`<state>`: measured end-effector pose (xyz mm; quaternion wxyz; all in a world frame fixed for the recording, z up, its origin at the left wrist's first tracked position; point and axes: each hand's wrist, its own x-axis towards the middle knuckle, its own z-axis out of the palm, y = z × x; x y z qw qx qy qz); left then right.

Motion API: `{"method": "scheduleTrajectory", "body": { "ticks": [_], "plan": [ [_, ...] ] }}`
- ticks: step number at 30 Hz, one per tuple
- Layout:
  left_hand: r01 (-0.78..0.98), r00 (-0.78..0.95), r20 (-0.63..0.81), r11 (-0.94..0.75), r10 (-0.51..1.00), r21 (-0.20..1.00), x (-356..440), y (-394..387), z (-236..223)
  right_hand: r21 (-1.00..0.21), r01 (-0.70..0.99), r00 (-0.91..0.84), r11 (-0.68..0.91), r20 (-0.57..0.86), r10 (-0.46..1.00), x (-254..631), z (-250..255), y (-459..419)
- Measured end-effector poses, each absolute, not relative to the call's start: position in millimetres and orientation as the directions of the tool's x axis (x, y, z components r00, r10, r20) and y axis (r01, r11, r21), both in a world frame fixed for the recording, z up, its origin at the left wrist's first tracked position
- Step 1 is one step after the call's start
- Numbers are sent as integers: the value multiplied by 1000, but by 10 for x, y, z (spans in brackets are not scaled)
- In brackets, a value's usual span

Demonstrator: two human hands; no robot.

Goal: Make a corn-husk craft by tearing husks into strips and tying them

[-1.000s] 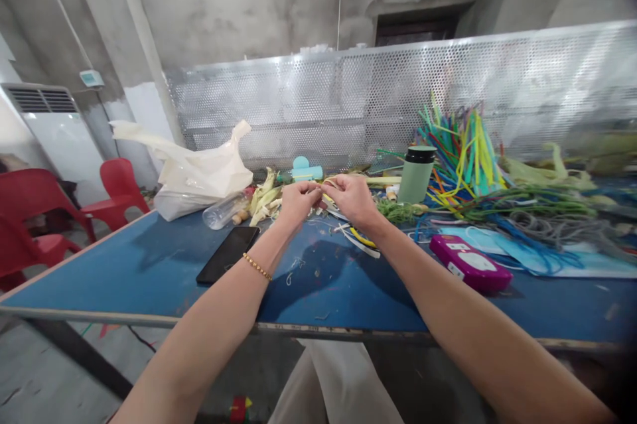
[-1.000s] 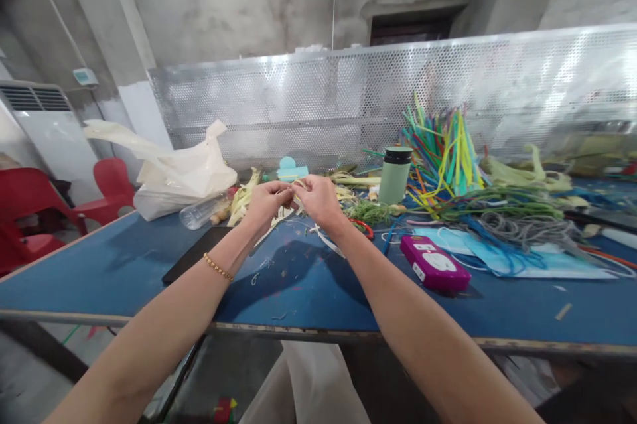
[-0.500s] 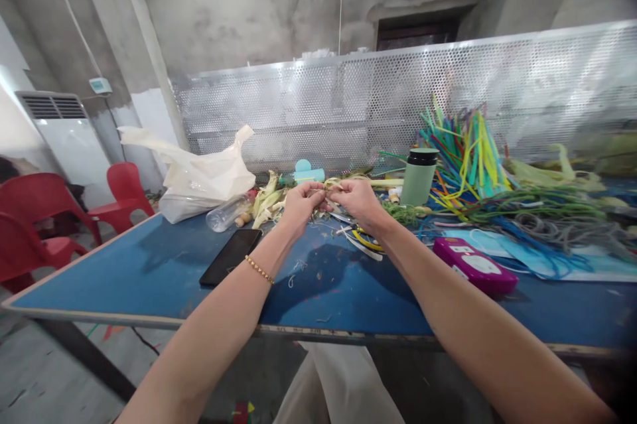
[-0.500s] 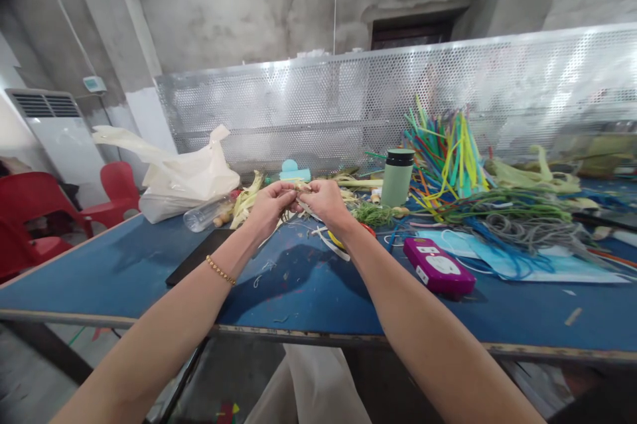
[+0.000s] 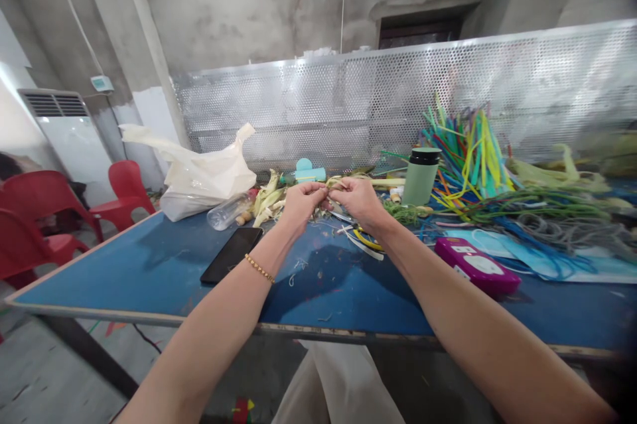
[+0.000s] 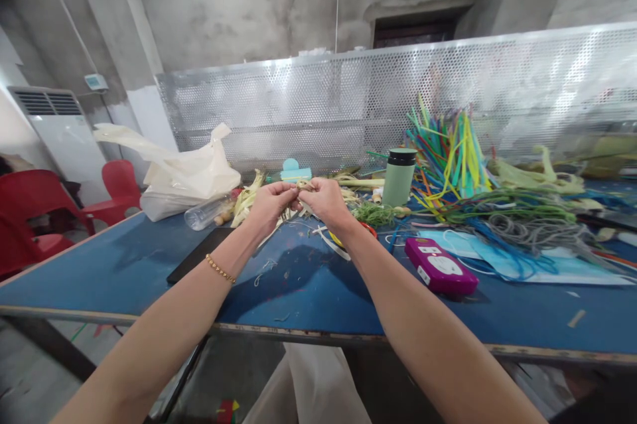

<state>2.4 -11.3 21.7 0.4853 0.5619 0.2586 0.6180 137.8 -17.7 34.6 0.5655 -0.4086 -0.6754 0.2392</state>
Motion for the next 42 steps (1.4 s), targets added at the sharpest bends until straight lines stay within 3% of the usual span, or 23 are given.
{"method": "scheduleTrajectory", "body": {
  "ticks": [10,42],
  "plan": [
    [-299,98,449,-404,888,865,33,-121,220,-864,157,13,478,485,874,1329,391,-255],
    [-256,111,434,-396,894,882,-10,-176,271,-807,268,-66,526,529,846,1431,399,-208]
  ]
}}
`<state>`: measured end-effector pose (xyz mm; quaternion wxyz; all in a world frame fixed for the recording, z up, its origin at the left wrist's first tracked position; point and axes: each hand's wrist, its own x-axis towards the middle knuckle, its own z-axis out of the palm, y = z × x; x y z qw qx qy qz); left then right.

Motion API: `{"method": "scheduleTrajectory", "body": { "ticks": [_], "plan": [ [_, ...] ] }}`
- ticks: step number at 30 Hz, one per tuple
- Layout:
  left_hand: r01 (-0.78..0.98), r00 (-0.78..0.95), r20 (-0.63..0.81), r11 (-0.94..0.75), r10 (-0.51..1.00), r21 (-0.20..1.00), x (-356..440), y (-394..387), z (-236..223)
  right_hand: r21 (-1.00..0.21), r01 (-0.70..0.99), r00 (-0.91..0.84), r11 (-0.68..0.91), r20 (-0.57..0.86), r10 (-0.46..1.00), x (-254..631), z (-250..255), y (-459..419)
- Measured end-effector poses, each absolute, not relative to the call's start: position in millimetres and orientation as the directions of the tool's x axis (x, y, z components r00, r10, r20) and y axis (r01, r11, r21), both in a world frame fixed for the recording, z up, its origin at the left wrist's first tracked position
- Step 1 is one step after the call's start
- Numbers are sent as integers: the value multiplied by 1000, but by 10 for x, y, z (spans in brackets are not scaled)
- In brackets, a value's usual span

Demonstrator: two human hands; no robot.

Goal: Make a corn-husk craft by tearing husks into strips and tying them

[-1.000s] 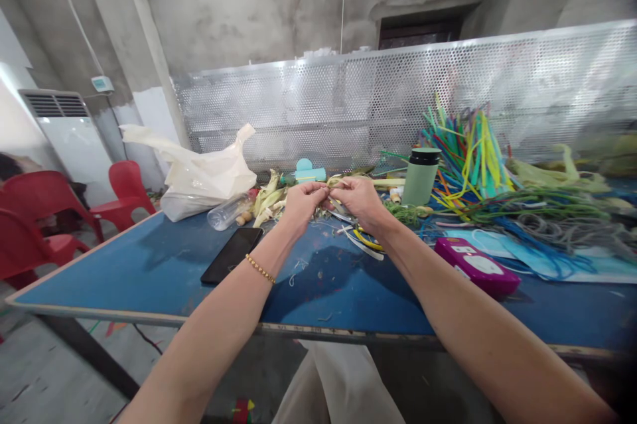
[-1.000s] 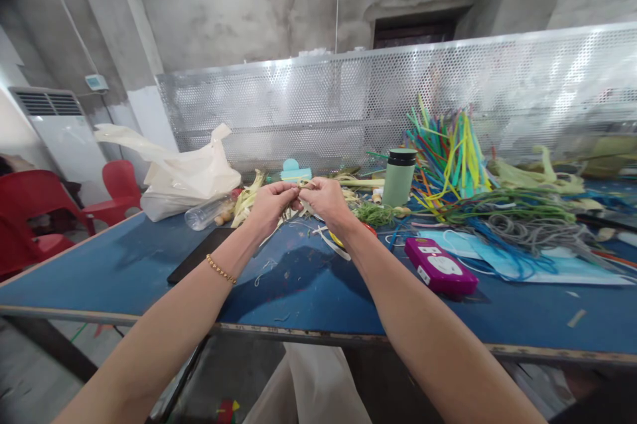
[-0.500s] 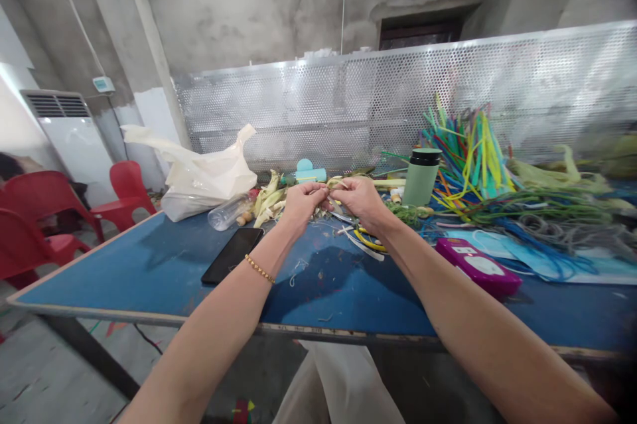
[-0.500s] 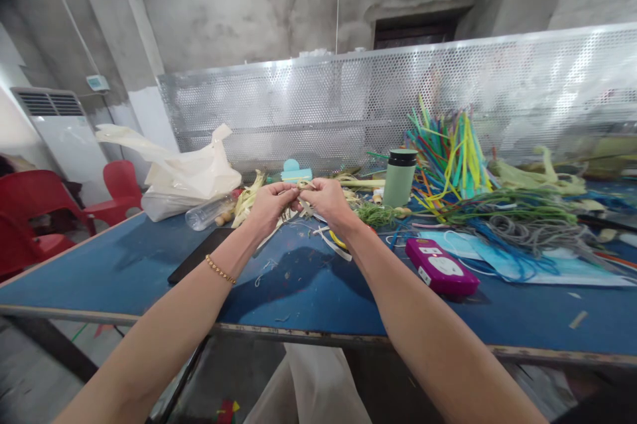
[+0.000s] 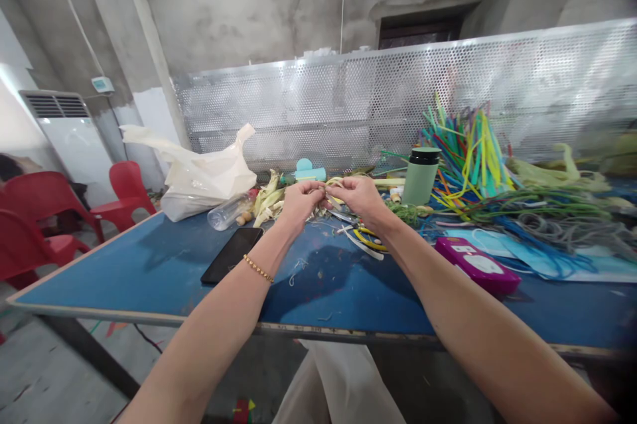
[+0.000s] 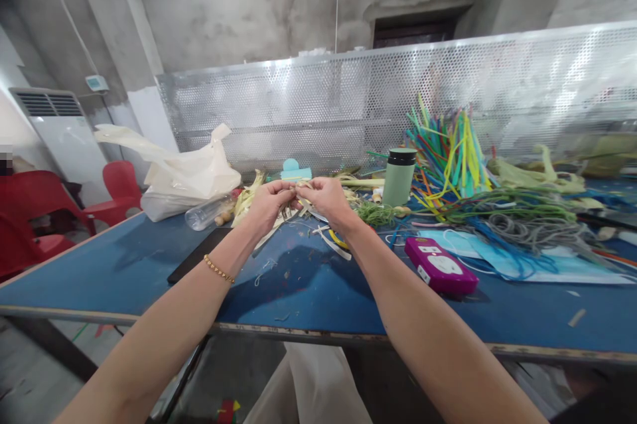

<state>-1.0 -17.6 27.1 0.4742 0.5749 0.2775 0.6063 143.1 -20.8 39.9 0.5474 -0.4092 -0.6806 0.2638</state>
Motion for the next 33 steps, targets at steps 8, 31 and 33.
{"method": "scheduleTrajectory", "body": {
  "ticks": [8,31,33],
  "plan": [
    [-135,106,532,-518,840,845,-1,-157,207,-822,163,-109,545,534,838,1403,412,-266],
    [-235,500,151,-35,853,971,-356,-168,414,-717,188,-304,672,608,734,1598,484,-217],
    [-180,465,126,-46,876,983,-361,-173,421,-700,214,-335,681,603,724,1599,492,-232]
  ]
}}
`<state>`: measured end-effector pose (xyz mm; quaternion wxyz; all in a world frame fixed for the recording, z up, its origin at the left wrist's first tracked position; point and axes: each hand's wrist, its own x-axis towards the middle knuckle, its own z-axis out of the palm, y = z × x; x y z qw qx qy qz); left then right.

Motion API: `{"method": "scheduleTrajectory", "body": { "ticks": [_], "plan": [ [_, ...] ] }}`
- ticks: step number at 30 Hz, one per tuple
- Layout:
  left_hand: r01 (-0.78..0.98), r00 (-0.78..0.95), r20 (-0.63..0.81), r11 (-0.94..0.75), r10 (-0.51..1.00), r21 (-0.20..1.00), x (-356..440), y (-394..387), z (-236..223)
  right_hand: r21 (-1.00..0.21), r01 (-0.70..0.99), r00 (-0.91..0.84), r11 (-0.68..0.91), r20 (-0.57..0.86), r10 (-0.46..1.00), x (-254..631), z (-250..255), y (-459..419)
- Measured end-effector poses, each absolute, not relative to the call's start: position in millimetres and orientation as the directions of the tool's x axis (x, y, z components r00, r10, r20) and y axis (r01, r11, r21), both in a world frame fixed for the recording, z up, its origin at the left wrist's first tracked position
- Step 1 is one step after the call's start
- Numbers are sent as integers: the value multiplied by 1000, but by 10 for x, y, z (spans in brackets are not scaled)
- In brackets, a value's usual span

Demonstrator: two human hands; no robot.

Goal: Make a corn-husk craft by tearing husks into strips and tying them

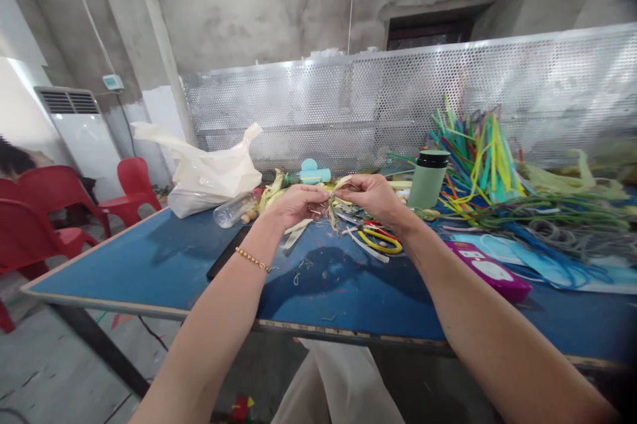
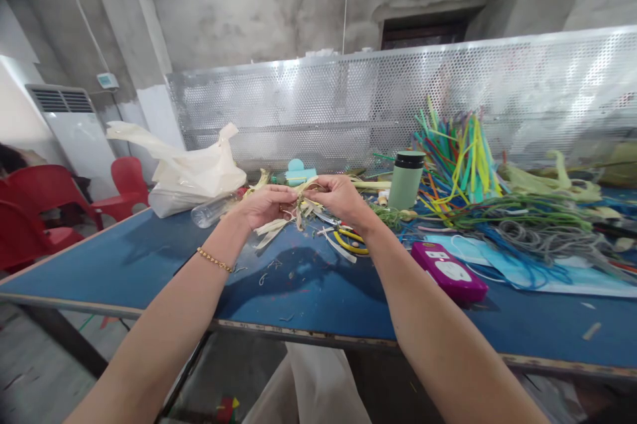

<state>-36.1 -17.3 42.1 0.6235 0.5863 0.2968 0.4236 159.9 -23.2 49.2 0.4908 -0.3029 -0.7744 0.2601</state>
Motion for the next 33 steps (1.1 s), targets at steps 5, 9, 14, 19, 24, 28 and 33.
{"method": "scheduleTrajectory", "body": {
  "ticks": [5,9,14,19,24,28,33],
  "plan": [
    [-1,344,125,-133,931,991,-347,-198,429,-595,346,-404,725,603,688,1581,515,-264],
    [82,260,193,-220,946,972,-318,-228,435,-530,379,-429,758,626,652,1575,499,-252],
    [139,224,270,-305,936,942,-293,-236,429,-512,399,-419,761,636,648,1572,472,-230],
    [59,210,356,-376,910,925,-282,-224,428,-508,407,-383,759,659,647,1566,452,-214],
    [-35,204,433,-435,878,900,-258,-200,403,-533,421,-341,733,656,673,1559,440,-211],
    [-54,133,407,-403,904,913,-249,-193,397,-577,386,-329,719,643,692,1556,447,-224],
    [-23,-64,471,-473,880,881,-226,-266,453,-595,384,-270,706,659,702,1573,450,-207]
  ]
}}
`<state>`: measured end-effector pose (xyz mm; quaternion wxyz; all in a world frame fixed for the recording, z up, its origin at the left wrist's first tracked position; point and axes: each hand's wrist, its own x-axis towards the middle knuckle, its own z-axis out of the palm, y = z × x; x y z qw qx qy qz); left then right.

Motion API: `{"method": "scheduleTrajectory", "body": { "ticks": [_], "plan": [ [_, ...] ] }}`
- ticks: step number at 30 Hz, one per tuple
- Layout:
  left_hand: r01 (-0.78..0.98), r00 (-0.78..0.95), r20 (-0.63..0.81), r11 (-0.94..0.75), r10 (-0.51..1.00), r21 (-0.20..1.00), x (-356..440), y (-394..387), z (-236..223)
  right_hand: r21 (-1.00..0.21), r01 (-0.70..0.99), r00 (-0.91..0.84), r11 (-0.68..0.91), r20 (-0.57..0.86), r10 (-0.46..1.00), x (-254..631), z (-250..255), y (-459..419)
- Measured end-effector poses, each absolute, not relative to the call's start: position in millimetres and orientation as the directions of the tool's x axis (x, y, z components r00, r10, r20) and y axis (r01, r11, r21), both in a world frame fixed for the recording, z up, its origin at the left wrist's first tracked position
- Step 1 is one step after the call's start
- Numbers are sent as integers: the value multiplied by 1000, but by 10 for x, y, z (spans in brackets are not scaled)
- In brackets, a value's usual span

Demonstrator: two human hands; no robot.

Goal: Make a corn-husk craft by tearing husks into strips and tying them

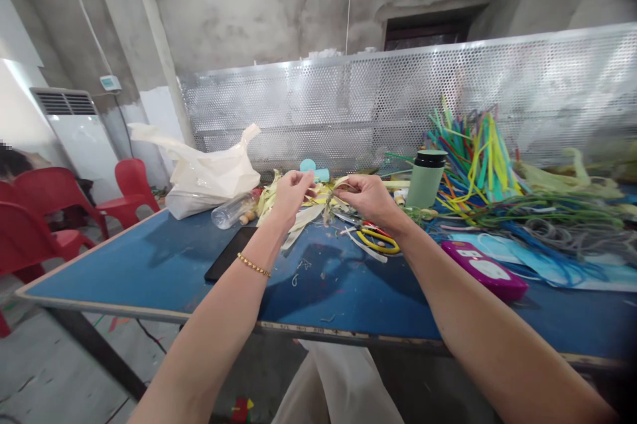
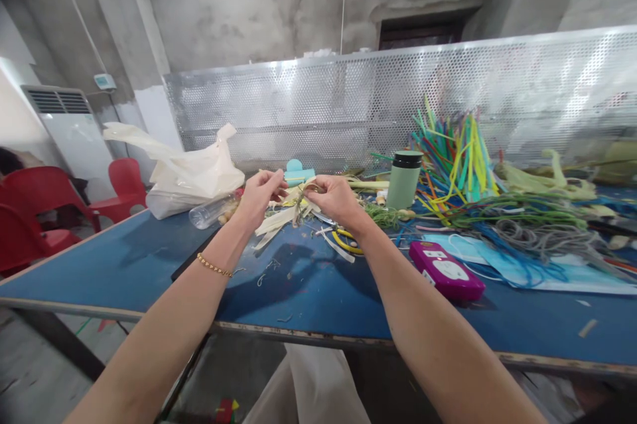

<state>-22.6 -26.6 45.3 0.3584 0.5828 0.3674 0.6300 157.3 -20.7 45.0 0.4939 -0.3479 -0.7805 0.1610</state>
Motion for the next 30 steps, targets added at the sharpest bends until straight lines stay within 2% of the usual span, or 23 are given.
{"method": "scheduleTrajectory", "body": {
  "ticks": [3,5,9,13,20,25,30],
  "plan": [
    [157,-11,604,-596,797,788,-168,-283,433,-579,423,-194,697,693,694,1572,440,-183],
    [209,75,638,-637,767,742,-122,-263,387,-574,452,-144,683,708,691,1555,435,-179],
    [155,140,591,-607,794,779,-67,-207,305,-585,482,-102,652,702,705,1500,439,-203],
    [51,147,497,-509,855,859,-66,-218,308,-588,463,-111,663,704,701,1472,440,-216],
    [-105,204,410,-397,889,912,-93,-285,360,-578,459,-166,674,690,704,1469,417,-199],
    [-111,210,379,-363,901,925,-98,-304,379,-500,557,-180,663,707,684,1475,421,-207],
    [-107,209,369,-354,906,929,-107,-270,367,-475,592,-171,651,715,678,1473,420,-196]
  ]
}}
